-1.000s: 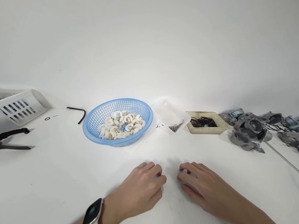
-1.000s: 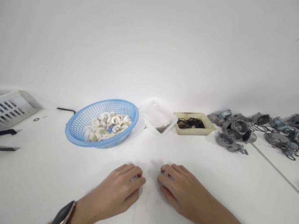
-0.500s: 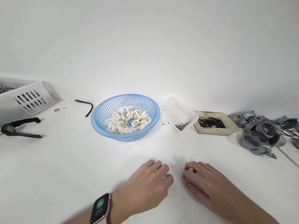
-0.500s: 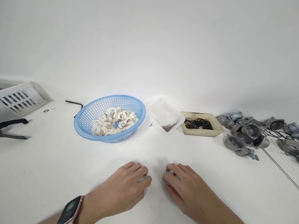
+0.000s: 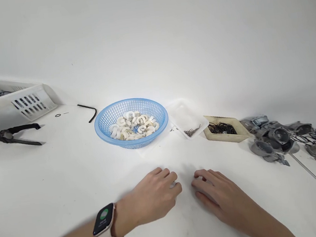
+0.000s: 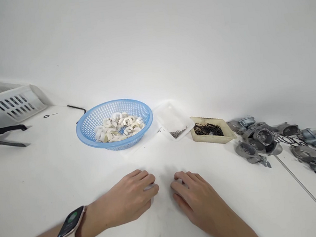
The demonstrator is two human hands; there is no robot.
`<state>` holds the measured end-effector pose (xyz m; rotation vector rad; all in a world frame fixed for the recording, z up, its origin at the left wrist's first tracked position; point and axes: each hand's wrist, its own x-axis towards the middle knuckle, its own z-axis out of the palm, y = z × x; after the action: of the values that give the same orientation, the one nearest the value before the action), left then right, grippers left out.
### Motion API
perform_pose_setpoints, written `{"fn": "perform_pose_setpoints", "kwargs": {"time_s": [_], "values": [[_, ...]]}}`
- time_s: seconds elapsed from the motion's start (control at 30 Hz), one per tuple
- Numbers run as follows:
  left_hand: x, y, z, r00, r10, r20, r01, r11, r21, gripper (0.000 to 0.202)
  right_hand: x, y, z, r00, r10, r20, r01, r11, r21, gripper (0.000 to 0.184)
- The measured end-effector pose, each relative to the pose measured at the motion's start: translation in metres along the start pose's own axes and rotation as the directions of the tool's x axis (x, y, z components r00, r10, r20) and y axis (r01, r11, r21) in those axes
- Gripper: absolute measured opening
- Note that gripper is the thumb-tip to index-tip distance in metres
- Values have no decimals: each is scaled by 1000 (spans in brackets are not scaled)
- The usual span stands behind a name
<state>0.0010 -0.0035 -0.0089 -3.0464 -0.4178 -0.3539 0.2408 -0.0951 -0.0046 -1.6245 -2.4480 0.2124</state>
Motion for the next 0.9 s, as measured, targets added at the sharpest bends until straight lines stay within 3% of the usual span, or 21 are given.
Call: {"fn": "perform_pose_setpoints", "kwargs": {"time_s": [0.9], "values": [[-1, -4, -2, 999, -40, 18, 42, 994, -105, 9, -2, -1, -1, 1000, 6, 16, -7, 1000, 21, 16]]}}
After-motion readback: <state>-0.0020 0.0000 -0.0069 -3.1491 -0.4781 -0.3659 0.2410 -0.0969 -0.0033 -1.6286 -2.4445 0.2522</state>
